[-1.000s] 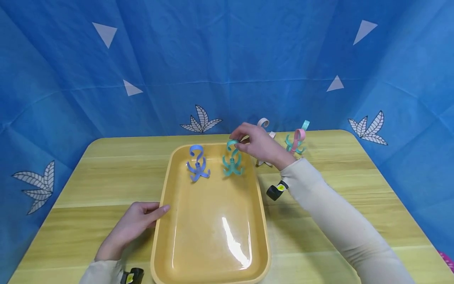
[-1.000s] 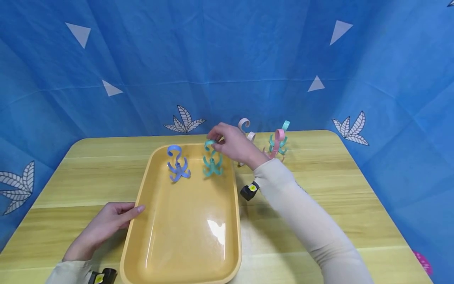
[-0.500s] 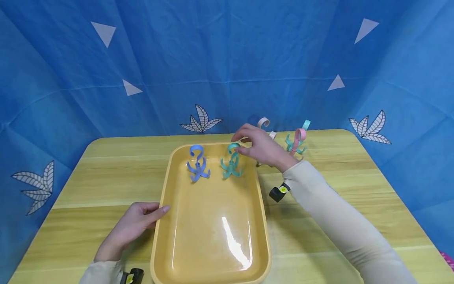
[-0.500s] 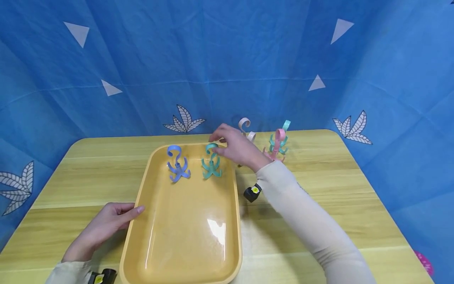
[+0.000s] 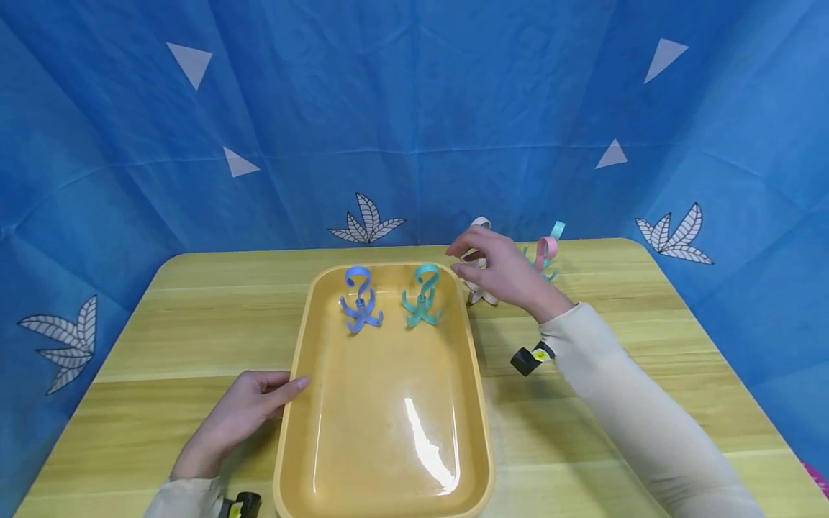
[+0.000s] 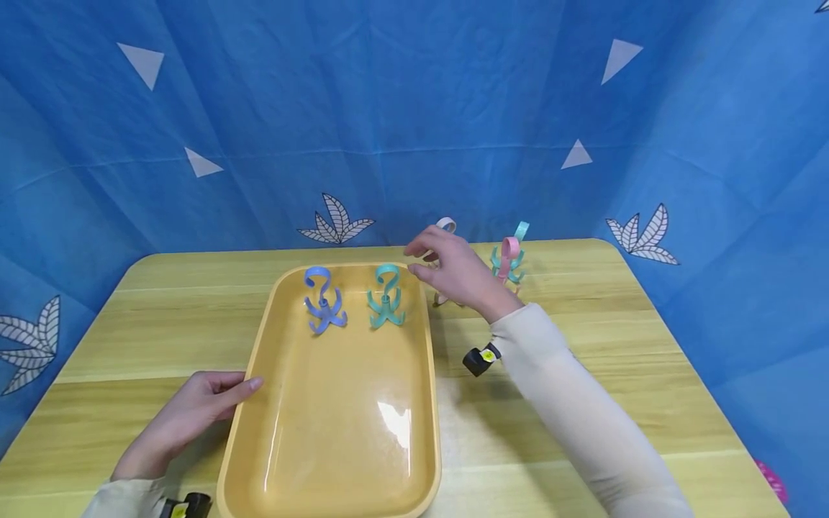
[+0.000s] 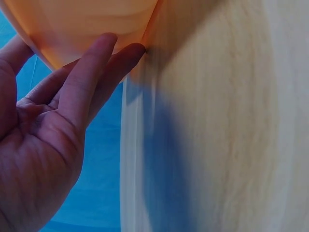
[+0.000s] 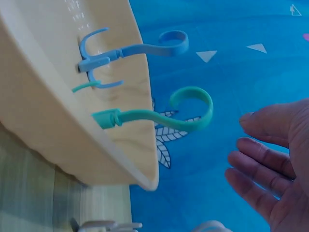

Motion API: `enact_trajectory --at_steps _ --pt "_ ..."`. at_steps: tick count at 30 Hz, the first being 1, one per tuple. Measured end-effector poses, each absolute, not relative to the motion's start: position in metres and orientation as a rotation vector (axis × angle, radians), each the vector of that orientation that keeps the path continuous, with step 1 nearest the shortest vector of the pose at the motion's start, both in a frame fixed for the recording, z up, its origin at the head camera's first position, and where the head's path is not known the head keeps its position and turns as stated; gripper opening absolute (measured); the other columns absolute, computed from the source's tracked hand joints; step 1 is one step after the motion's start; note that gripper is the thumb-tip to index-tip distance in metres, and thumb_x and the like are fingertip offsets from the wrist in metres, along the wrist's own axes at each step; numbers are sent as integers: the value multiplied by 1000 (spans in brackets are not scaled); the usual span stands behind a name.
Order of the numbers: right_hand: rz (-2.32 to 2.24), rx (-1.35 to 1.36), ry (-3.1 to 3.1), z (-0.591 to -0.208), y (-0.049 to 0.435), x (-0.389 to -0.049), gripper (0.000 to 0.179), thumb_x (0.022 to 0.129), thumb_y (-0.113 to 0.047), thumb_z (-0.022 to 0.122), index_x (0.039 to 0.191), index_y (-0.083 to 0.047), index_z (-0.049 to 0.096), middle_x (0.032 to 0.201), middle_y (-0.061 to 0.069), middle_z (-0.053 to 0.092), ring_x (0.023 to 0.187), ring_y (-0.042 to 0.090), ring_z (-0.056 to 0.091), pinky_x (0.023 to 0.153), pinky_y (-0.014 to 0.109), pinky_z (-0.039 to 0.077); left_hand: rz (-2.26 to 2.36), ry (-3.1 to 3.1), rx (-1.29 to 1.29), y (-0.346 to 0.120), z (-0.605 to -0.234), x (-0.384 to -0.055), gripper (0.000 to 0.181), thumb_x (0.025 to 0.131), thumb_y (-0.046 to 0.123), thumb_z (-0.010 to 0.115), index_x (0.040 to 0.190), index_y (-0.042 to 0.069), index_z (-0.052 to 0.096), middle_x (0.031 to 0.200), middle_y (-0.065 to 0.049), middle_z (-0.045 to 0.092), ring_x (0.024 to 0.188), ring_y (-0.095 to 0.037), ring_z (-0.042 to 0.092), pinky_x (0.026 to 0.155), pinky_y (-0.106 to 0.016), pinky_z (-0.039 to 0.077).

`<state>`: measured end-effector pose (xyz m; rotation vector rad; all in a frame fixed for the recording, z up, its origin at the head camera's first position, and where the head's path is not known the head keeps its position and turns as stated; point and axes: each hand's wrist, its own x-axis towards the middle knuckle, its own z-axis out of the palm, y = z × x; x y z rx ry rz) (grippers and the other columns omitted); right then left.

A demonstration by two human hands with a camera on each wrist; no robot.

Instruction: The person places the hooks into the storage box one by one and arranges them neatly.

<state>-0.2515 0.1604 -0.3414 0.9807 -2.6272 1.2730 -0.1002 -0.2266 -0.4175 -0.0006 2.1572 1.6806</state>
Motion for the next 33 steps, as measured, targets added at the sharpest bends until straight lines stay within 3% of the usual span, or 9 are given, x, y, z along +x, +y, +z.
enact_trajectory --at_steps 10,17,25,33 --pt "1275 893 -2581 -339 191 -242 18 94 1 63 111 -3 68 110 8 61 101 26 62 92 43 50 1674 2180 -4 -226 -418 -100 48 99 33 62 120 -10 63 105 -17 70 94 -27 69 81 -33 56" --pt "1189 740 -2647 -340 213 -240 19 96 -5 62 114 -4 67 114 5 59 106 29 61 93 46 49 1648 2211 -15 -227 -416 -100 45 98 33 63 117 -8 66 100 -15 71 89 -21 68 79 -31 55" --pt "1148 651 -2675 -344 220 -241 25 95 -8 65 120 -3 65 120 10 57 116 35 55 100 53 43 1637 2214 -7 -228 -418 -100 45 98 34 62 116 -8 67 99 -15 71 90 -22 68 79 -32 56" --pt "1183 603 -2720 -356 218 -251 36 96 -12 66 131 -6 60 131 11 53 125 37 49 105 50 39 1685 2169 12 -227 -417 -100 48 99 31 62 121 -11 63 105 -18 70 95 -27 69 81 -35 56"
